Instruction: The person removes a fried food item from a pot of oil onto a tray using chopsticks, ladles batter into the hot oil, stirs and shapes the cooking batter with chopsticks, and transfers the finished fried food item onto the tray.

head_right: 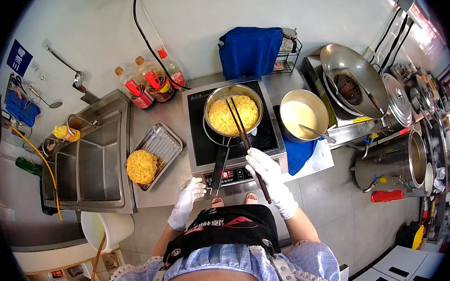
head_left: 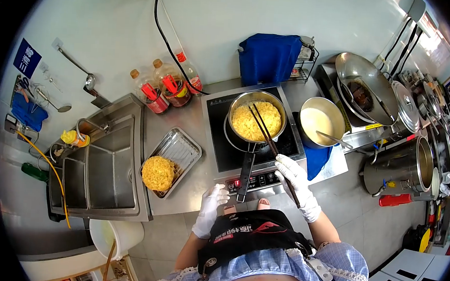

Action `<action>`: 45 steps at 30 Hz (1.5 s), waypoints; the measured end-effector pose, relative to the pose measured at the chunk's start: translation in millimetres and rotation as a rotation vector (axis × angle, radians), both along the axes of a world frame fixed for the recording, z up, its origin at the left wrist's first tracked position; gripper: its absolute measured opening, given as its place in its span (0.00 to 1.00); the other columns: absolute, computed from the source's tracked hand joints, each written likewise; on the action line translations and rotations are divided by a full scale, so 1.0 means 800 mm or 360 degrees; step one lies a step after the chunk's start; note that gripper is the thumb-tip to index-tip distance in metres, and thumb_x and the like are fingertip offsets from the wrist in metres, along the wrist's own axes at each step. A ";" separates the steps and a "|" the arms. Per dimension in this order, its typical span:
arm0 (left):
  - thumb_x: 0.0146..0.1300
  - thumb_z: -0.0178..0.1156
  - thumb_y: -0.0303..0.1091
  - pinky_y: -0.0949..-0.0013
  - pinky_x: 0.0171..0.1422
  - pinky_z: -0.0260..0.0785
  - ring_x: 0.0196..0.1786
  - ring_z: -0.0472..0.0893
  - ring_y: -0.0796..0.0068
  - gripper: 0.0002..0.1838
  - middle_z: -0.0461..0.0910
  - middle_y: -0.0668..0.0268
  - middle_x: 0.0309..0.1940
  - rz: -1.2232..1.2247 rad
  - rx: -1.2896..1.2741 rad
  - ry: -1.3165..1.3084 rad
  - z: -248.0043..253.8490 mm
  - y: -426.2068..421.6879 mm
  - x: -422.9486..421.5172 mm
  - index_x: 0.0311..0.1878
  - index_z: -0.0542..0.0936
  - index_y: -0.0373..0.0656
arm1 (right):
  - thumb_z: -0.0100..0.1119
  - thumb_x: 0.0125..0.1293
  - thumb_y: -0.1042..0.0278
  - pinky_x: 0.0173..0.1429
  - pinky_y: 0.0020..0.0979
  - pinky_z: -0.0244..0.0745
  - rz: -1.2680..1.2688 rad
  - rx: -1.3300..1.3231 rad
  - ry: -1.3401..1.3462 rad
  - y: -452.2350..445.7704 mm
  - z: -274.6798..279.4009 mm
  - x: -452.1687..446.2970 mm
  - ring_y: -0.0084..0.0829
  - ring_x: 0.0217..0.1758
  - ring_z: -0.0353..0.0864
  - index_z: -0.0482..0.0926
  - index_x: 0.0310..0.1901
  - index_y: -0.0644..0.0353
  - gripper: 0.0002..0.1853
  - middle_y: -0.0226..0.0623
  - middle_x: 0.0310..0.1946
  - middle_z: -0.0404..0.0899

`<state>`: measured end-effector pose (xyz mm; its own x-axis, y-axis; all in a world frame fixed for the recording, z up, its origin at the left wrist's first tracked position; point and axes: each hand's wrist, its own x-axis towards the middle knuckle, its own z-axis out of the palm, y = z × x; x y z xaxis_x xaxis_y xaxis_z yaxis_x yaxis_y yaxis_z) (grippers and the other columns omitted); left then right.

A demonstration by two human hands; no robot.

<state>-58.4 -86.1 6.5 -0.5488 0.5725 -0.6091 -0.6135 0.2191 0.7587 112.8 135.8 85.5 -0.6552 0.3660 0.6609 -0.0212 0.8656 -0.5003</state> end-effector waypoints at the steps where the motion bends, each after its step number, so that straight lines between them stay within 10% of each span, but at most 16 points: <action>1: 0.69 0.48 0.42 0.73 0.36 0.73 0.32 0.79 0.72 0.17 0.79 0.61 0.31 0.0000 0.0001 0.0000 0.000 0.000 0.000 0.47 0.75 0.36 | 0.65 0.48 0.82 0.53 0.35 0.76 0.0004 -0.0002 0.0005 0.000 0.000 0.000 0.44 0.50 0.78 0.77 0.45 0.63 0.19 0.47 0.46 0.77; 22: 0.70 0.45 0.42 0.73 0.37 0.72 0.33 0.79 0.73 0.18 0.79 0.62 0.32 -0.0056 0.0042 -0.0011 -0.004 0.004 -0.001 0.48 0.74 0.36 | 0.64 0.48 0.82 0.50 0.34 0.76 -0.0026 -0.0039 0.0109 0.000 0.017 -0.001 0.44 0.47 0.80 0.77 0.44 0.64 0.18 0.48 0.43 0.79; 34: 0.67 0.50 0.48 0.74 0.36 0.73 0.31 0.80 0.74 0.22 0.80 0.62 0.33 -0.0056 0.0013 0.0020 -0.007 0.003 -0.004 0.48 0.76 0.37 | 0.48 0.68 0.67 0.56 0.33 0.71 -0.0516 -0.1478 0.0569 0.009 0.042 0.004 0.32 0.47 0.78 0.77 0.42 0.68 0.12 0.42 0.42 0.79; 45: 0.68 0.50 0.47 0.75 0.36 0.73 0.31 0.80 0.74 0.21 0.80 0.61 0.32 -0.0045 0.0011 0.0010 -0.010 0.001 -0.004 0.49 0.75 0.36 | 0.56 0.65 0.62 0.46 0.33 0.79 -0.0434 -0.2275 0.1050 0.086 0.000 0.012 0.32 0.43 0.79 0.73 0.45 0.63 0.13 0.40 0.41 0.77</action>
<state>-61.7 -85.2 -1.3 -0.5360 0.5921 -0.6018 -0.6025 0.2310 0.7639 122.2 204.7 85.4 -0.2211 0.9577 -0.1840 -0.4826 -0.2714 -0.8327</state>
